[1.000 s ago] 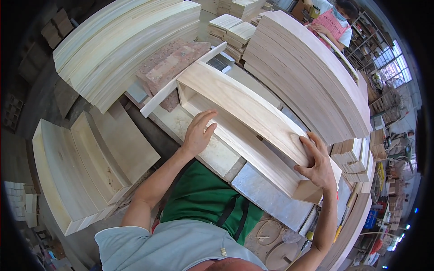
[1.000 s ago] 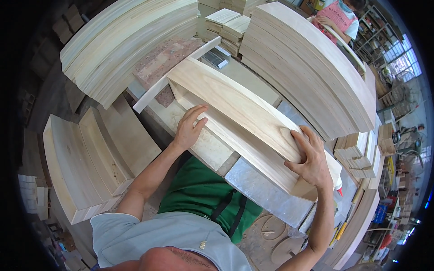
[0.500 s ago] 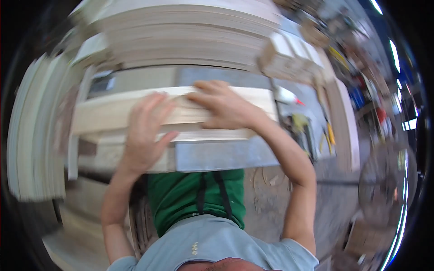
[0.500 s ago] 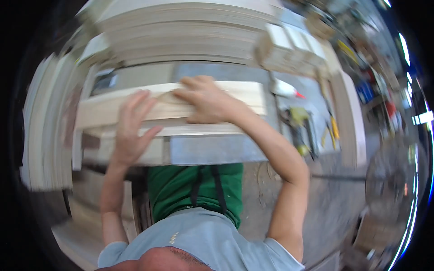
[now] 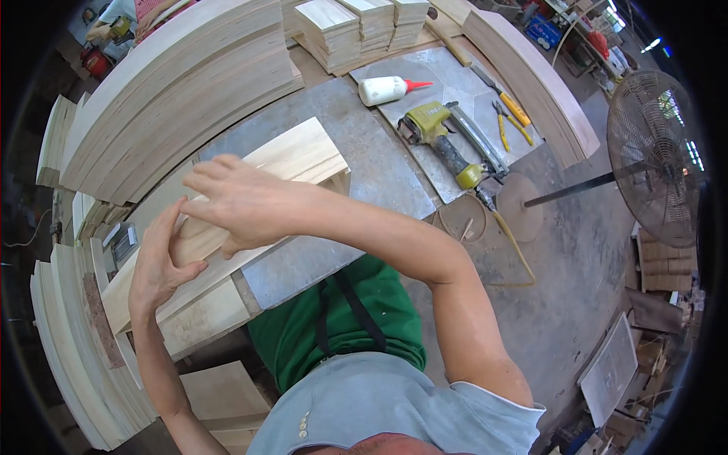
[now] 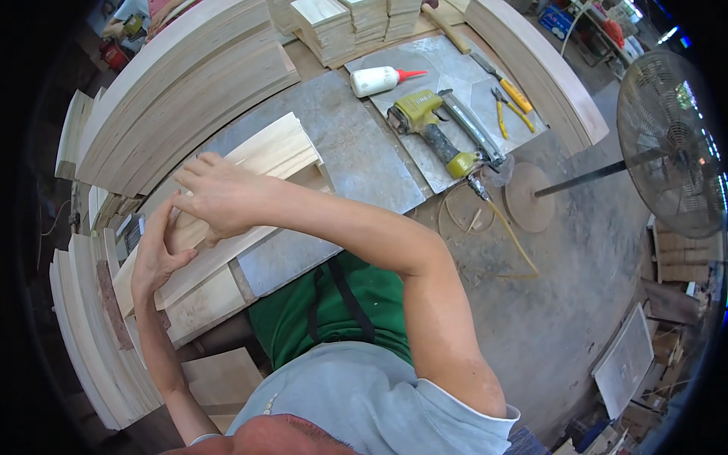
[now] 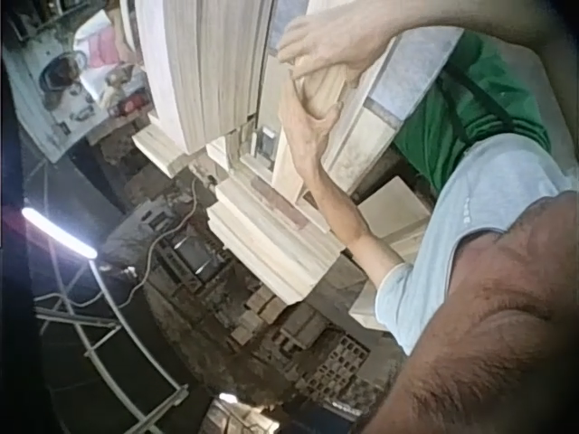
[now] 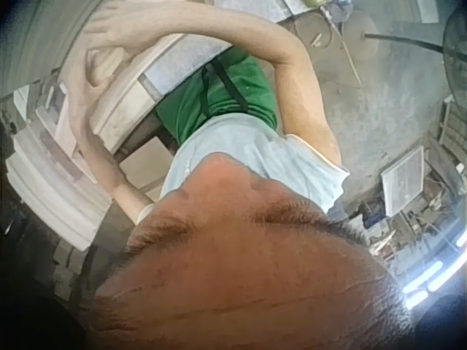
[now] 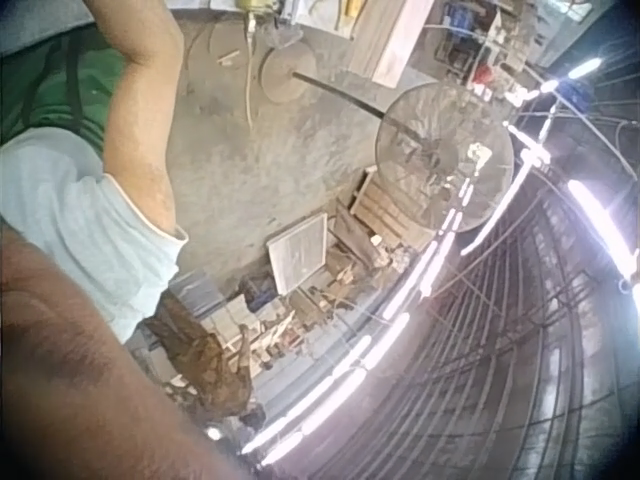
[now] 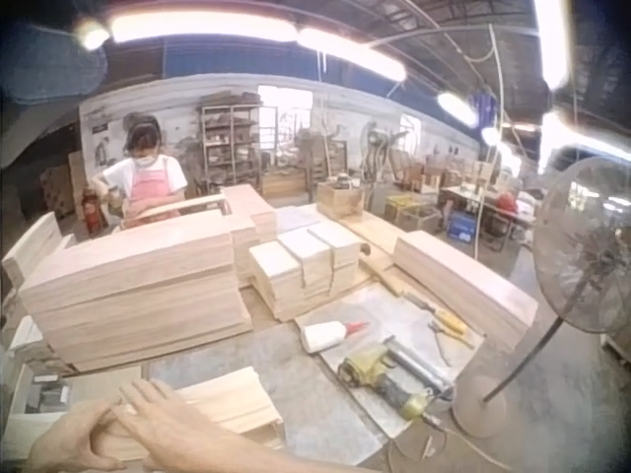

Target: Assembling wooden boxes by applying glue to the edges and securing them with a pneumatic nail gun.

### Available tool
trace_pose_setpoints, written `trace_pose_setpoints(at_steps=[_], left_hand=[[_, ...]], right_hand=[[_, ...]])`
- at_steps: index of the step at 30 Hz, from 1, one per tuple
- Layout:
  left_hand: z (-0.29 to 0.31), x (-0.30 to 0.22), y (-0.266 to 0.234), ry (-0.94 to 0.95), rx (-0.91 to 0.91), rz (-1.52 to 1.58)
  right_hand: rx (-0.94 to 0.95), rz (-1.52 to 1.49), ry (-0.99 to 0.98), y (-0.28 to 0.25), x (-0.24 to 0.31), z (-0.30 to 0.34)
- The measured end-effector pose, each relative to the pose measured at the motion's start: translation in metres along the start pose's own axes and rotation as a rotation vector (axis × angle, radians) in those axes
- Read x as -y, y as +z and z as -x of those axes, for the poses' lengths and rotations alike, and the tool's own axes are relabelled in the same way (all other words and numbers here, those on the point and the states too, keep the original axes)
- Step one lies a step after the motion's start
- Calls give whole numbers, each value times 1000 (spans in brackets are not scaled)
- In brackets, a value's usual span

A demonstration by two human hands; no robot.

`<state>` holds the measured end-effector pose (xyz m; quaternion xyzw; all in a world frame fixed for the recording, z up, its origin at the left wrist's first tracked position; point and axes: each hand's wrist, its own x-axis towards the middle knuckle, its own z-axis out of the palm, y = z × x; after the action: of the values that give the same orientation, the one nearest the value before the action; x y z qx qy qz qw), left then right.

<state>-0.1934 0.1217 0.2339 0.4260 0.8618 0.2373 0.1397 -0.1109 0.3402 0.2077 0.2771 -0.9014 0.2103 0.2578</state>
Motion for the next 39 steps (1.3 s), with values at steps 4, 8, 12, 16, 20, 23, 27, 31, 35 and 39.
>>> trace_pose_setpoints(at_steps=[4,8,12,16,20,23,27,31,35,39], left_hand=[[5,-1,-2,-12,-25,-47],[5,-1,2,-11,-33,-58],[2,-1,5,-3,-40,-48],[3,0,5,-1,-43,-32],[1,2,10,-5,-44,-41],[1,2,11,-16,-51,-29],[1,2,12,-31,-53,-6],[1,5,13,-25,-62,28],[1,6,13,-29,-69,17],[2,7,14,-27,-61,-12]], right_hand=[[-452,-329,440,-52,-4,92],[-697,-462,751,-30,-11,146],[-524,-401,843,6,-12,158],[-549,-446,854,14,-15,157],[-566,-319,825,16,-15,155],[-576,-315,824,18,-15,155],[-588,-305,803,18,-15,155],[-579,-244,790,16,-14,154],[-567,-198,784,17,-13,154],[-550,-161,791,18,-13,153]])
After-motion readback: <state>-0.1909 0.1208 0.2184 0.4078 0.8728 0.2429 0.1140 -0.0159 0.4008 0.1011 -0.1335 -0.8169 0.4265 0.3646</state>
